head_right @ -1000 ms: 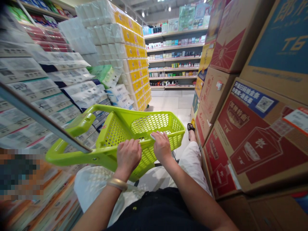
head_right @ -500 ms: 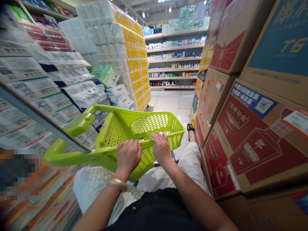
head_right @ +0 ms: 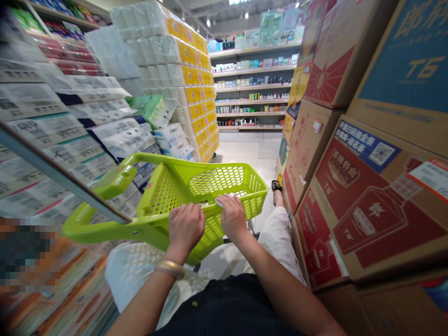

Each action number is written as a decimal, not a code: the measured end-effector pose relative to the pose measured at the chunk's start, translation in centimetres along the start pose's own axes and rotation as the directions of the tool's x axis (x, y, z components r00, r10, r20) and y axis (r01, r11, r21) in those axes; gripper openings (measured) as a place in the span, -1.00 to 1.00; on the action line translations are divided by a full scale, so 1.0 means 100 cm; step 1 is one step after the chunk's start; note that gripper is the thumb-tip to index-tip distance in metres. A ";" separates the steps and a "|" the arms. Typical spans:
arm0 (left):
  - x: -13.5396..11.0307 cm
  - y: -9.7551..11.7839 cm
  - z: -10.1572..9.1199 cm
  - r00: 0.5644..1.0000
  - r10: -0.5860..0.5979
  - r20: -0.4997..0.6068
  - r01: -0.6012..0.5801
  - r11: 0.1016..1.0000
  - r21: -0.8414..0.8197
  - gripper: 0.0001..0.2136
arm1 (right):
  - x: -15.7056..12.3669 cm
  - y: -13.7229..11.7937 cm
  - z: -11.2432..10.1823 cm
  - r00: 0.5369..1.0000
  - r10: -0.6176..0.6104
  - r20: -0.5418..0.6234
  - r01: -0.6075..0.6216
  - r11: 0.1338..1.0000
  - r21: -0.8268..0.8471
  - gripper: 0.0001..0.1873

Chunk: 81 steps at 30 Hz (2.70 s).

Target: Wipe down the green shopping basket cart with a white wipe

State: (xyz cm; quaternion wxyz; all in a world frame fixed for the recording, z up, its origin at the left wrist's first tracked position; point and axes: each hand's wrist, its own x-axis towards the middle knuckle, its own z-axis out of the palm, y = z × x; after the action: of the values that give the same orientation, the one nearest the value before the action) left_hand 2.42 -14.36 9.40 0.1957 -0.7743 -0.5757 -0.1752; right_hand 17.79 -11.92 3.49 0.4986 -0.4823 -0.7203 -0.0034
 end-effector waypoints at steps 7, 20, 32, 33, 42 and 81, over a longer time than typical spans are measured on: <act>-0.001 -0.003 0.001 1.000 0.009 -0.008 -0.009 1.000 0.014 -0.77 | 0.004 0.018 -0.007 0.999 -0.017 0.032 0.017 1.000 -0.001 -0.46; -0.002 -0.003 -0.004 0.999 -0.033 -0.025 0.034 0.998 0.054 -0.77 | 0.000 0.019 -0.007 1.000 0.008 0.020 -0.007 0.999 -0.047 -0.46; -0.003 0.024 0.005 0.997 0.073 0.040 -0.067 0.990 -0.124 -0.63 | -0.008 0.025 -0.013 0.999 -0.036 0.021 0.037 0.997 -0.061 -0.46; -0.004 0.024 0.008 0.995 0.081 0.055 -0.074 0.990 -0.117 -0.62 | -0.008 0.034 -0.016 1.000 0.004 -0.028 -0.006 0.996 -0.087 -0.47; -0.005 0.026 0.007 0.994 0.071 0.084 -0.068 0.997 -0.041 -0.53 | -0.015 0.038 -0.011 0.998 -0.054 0.008 0.055 0.987 -0.150 -0.43; -0.007 0.023 0.015 0.997 0.037 0.069 -0.034 0.998 -0.045 -0.58 | -0.017 0.032 -0.013 0.997 0.042 -0.065 -0.050 0.990 -0.134 -0.46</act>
State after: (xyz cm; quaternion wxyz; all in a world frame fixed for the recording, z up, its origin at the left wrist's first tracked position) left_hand 4.52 -14.78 7.51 0.1615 -0.7942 -0.5644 -0.1571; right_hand 20.98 -12.02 1.43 0.4867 -0.5310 -0.6914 -0.0556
